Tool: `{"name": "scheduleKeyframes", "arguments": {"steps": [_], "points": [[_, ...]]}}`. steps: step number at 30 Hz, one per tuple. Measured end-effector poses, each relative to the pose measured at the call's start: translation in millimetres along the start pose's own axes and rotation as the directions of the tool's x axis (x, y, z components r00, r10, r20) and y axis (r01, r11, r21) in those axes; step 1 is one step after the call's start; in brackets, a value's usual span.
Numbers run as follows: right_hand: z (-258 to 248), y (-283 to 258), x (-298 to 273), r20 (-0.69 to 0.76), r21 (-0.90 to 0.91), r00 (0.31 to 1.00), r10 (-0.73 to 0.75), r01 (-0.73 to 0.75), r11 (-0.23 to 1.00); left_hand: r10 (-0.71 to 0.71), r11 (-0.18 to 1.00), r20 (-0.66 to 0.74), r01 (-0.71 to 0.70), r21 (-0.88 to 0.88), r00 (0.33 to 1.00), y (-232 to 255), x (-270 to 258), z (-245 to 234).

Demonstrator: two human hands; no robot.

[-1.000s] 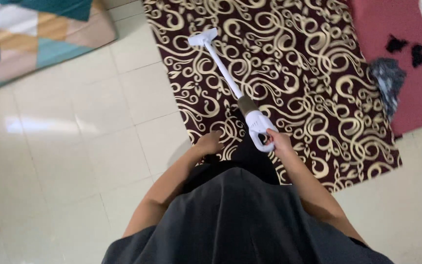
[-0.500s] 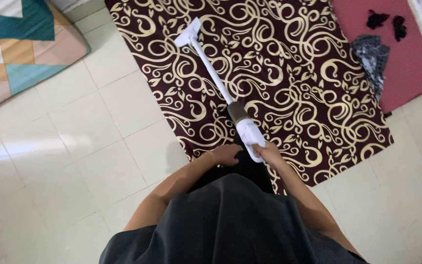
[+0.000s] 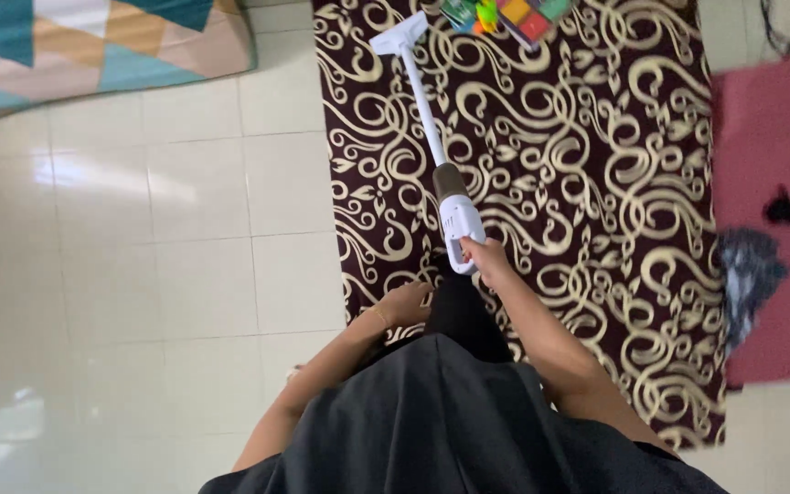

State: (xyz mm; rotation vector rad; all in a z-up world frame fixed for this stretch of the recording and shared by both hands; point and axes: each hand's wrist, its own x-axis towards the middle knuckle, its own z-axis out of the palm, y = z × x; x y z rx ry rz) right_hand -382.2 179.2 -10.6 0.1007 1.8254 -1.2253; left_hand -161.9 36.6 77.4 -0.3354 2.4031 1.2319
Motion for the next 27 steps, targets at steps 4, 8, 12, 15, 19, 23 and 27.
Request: {"name": "scheduleKeyframes", "arguments": {"steps": [4, 8, 12, 15, 19, 23, 27], "points": [[0.3, -16.1, 64.9, 0.039, 0.075, 0.999, 0.001, -0.004, 0.997, -0.109, 0.994, -0.062, 0.109, -0.011, 0.992, 32.4, 33.6, -23.6], [5.5, -25.1, 123.7, 0.253, 0.251, 0.965, 0.068, -0.133, 0.959, 0.015, 1.000, -0.373, -0.008, 0.020, 0.928, 47.6, 82.2, -33.1], [9.5, -23.0, 170.3, 0.575, 0.372, 0.817, 0.042, -0.307, 0.876, -0.208, 0.977, -0.447, 0.166, -0.131, 0.870, 65.1, 130.4, -56.6], [28.8, -123.9, 74.6, 0.516, 0.296, 0.832, 0.203, -0.395, 0.870, -0.226, 0.967, -0.580, 0.250, -0.039, 0.783, 27.6, 179.6, -36.0], [23.8, -64.3, 120.4, 0.624, 0.339, 0.773, 0.120, -0.405, 0.849, -0.420, 0.907, -0.383, 0.398, -0.139, 0.823, 45.6, 162.9, -60.0], [5.9, -25.0, 145.8, 0.397, -0.040, 0.896, 0.199, -0.200, 0.979, -0.438, 0.891, -0.369, 0.451, -0.055, 0.820, 24.9, 154.9, -35.4], [-0.1, -94.6, 75.4, 0.352, -0.309, 0.890, 0.290, -0.182, 0.934, -0.495, 0.860, -0.380, 0.502, -0.088, 0.781, 5.8, 129.4, -5.0]]}}
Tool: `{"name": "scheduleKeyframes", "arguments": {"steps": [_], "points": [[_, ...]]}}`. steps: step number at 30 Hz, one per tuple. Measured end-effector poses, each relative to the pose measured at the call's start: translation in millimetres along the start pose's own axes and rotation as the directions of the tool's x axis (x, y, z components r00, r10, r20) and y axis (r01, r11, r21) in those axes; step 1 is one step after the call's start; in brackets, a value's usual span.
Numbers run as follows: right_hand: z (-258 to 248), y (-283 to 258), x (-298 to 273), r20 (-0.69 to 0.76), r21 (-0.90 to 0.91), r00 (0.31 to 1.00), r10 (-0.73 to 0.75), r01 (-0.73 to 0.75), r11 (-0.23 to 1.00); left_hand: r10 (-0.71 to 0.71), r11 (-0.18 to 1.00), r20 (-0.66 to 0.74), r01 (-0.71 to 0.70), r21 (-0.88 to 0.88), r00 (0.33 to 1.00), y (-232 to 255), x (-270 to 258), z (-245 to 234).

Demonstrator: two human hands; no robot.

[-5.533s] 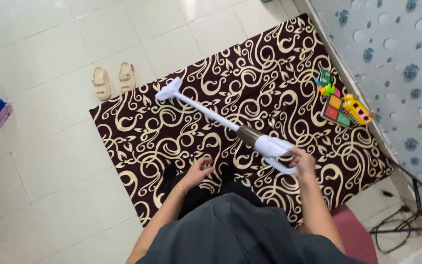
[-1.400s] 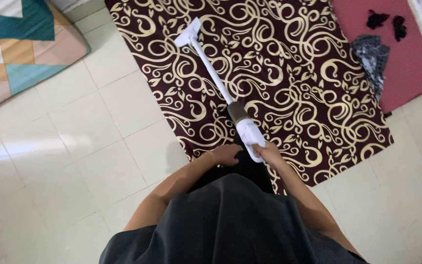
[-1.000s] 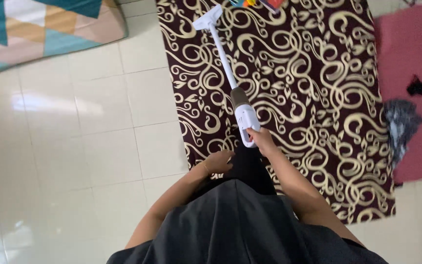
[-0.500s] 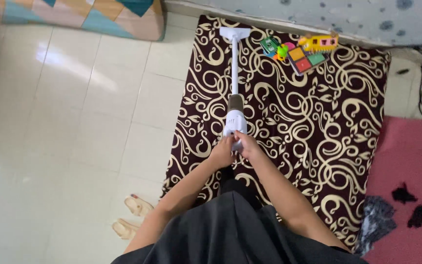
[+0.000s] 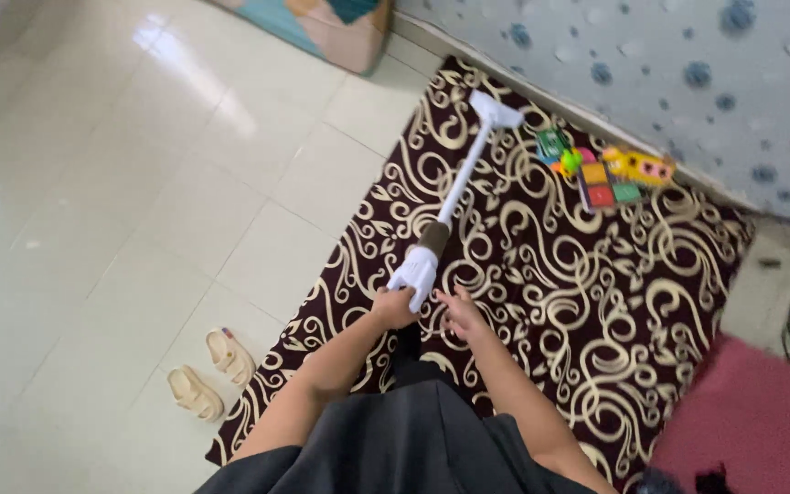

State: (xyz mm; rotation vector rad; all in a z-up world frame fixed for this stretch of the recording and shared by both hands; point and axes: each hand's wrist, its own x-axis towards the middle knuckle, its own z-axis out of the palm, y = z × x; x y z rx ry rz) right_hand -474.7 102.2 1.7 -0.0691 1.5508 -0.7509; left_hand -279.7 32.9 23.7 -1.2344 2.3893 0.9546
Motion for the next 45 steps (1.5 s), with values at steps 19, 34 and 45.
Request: {"name": "scheduleKeyframes", "arguments": {"steps": [19, 34, 45], "points": [[161.4, 173.7, -49.7, 0.547, -0.665, 0.675, 0.495, -0.009, 0.747, -0.299, 0.919, -0.507, 0.100, -0.382, 0.808, -29.7, -365.7, 146.9], [237.4, 230.5, -272.3, 0.581, -0.244, 0.490, 0.650, 0.866, -0.436, -0.561, 0.779, -0.530, 0.189, -0.598, 0.636, 38.7, -485.9, 220.3], [226.3, 223.9, -278.7, 0.534, 0.096, 0.266, 0.803, 0.924, -0.370, -0.412, 0.870, -0.456, 0.192, -0.455, 0.789, 22.6, -468.7, 232.2]]}}
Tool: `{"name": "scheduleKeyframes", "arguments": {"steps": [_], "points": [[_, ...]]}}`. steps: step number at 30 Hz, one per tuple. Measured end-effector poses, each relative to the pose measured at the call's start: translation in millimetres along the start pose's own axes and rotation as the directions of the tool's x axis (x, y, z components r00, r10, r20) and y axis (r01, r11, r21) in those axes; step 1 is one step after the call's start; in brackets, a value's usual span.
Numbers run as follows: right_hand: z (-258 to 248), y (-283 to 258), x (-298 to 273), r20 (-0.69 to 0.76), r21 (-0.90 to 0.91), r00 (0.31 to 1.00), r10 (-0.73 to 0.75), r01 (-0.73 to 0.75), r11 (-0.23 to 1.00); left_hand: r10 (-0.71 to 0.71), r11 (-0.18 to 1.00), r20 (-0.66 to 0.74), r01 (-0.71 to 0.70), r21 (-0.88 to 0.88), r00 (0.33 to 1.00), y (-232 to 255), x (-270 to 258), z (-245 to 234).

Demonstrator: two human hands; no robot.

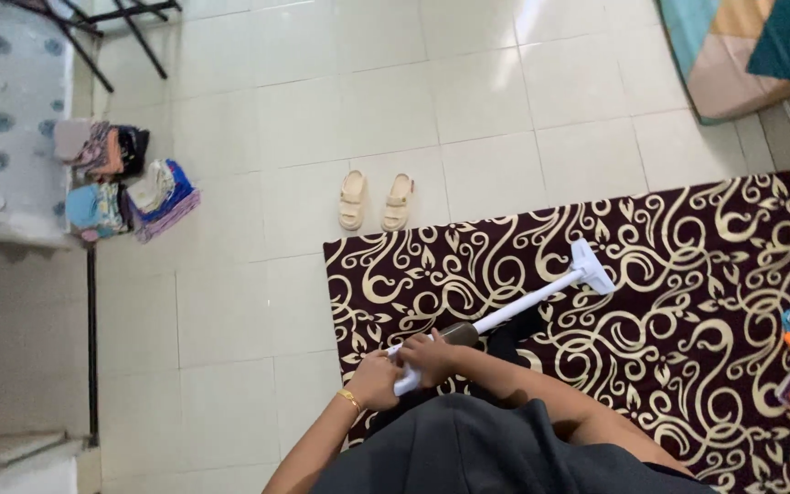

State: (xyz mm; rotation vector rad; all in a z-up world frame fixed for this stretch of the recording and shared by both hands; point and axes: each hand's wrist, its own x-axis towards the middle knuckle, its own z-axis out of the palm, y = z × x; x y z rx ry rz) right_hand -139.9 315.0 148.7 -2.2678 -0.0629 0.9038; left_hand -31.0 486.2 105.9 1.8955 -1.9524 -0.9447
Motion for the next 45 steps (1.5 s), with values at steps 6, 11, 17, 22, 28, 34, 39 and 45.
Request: {"name": "scheduleKeyframes", "arguments": {"steps": [6, 11, 17, 22, 28, 34, 39, 45], "points": [[57.1, 50.1, 8.2, -0.367, -0.135, 0.923, -0.119, 0.074, 0.988, 0.095, 0.995, 0.076, -0.098, 0.036, 0.993, -7.3, 33.1, 17.2], [41.9, 81.3, -32.9, -0.475, -0.096, 0.880, 0.025, -0.080, 0.992, 0.176, 0.980, 0.130, -0.186, 0.070, 0.976, -0.8, 102.3, 21.4], [20.7, 158.2, -107.0, -0.613, 0.026, 0.751, 0.244, -0.290, 0.957, 0.338, 0.935, 0.087, -0.345, 0.079, 0.937, 52.4, 225.1, 11.9], [8.3, 212.2, -195.6, -0.644, 0.150, 0.671, 0.367, -0.359, 0.921, 0.548, 0.834, 0.026, -0.548, 0.066, 0.836, 123.0, 323.5, -0.6], [42.0, 244.3, -249.3, -0.802, 0.307, 0.359, 0.477, -0.437, 0.846, 0.499, 0.847, 0.161, -0.518, 0.117, 0.852, 180.0, 388.5, 10.3], [51.6, 242.6, -273.0, -0.712, 0.559, 0.194, 0.675, -0.425, 0.712, 0.335, 0.928, 0.311, -0.369, 0.057, 0.890, 215.3, 419.7, 17.3], [90.3, 270.4, -264.7, -0.524, 0.852, -0.258, 0.812, -0.151, 0.501, 0.298, 0.940, 0.351, -0.336, 0.052, 0.888, 236.1, 465.8, 17.8], [134.1, 310.9, -272.4, 0.122, 0.528, 0.327, 0.937, 0.778, -0.341, 0.272, 0.945, 0.533, -0.327, 0.008, 0.801, 282.6, 510.8, 2.5]]}}
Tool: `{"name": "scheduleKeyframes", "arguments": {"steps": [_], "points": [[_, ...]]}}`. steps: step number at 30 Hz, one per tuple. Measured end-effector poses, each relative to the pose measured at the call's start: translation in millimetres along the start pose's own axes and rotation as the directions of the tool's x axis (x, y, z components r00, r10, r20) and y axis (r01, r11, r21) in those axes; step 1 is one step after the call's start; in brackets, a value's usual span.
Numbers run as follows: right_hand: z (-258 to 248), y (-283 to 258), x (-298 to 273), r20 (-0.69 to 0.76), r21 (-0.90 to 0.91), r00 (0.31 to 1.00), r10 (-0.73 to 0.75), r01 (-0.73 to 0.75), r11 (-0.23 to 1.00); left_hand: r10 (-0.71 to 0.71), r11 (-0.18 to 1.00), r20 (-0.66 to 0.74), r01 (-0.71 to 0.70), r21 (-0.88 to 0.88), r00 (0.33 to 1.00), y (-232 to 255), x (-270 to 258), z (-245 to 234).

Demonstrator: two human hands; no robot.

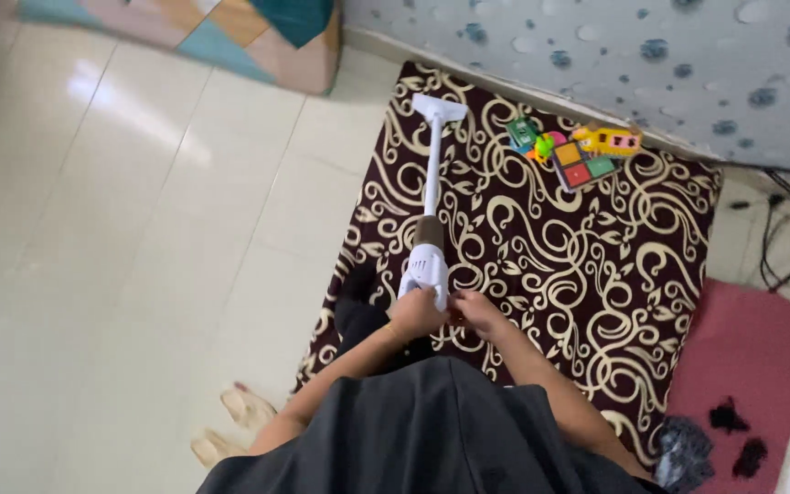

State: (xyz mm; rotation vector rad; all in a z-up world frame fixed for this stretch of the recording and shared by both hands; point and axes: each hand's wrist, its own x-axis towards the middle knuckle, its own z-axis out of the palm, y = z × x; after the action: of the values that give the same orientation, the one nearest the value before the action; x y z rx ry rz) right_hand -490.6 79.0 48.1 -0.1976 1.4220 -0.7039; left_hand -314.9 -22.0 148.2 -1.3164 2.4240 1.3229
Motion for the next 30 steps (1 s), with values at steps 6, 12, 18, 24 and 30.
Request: {"name": "scheduleKeyframes", "arguments": {"steps": [6, 12, 18, 24, 30], "points": [[54.0, -45.8, -34.8, 0.063, 0.557, 0.983, -0.173, 0.109, 0.823, 0.061, 0.997, 0.101, -0.065, 0.037, 0.993, -8.8, 39.7, -32.1], [129.0, -68.1, -9.5, -0.145, 0.444, 0.989, 0.002, 0.063, 0.894, 0.368, 0.926, 0.173, -0.377, 0.021, 0.914, -84.9, 70.9, -34.1], [159.4, -26.7, 30.3, -0.194, 0.666, 0.972, 0.135, 0.029, 0.745, 0.374, 0.841, 0.584, -0.530, 0.115, 0.720, -135.7, 74.6, -11.4], [158.4, 38.3, 57.3, -0.499, 0.723, 0.863, 0.079, 0.364, 0.587, 0.524, 0.831, 0.625, -0.509, -0.226, 0.579, -74.7, 69.1, -100.1], [163.9, 5.2, -11.2, -0.730, 0.634, 0.656, 0.192, 0.544, 0.550, 0.351, 0.875, 0.612, -0.481, 0.055, 0.709, -90.5, 116.5, -106.9]]}}
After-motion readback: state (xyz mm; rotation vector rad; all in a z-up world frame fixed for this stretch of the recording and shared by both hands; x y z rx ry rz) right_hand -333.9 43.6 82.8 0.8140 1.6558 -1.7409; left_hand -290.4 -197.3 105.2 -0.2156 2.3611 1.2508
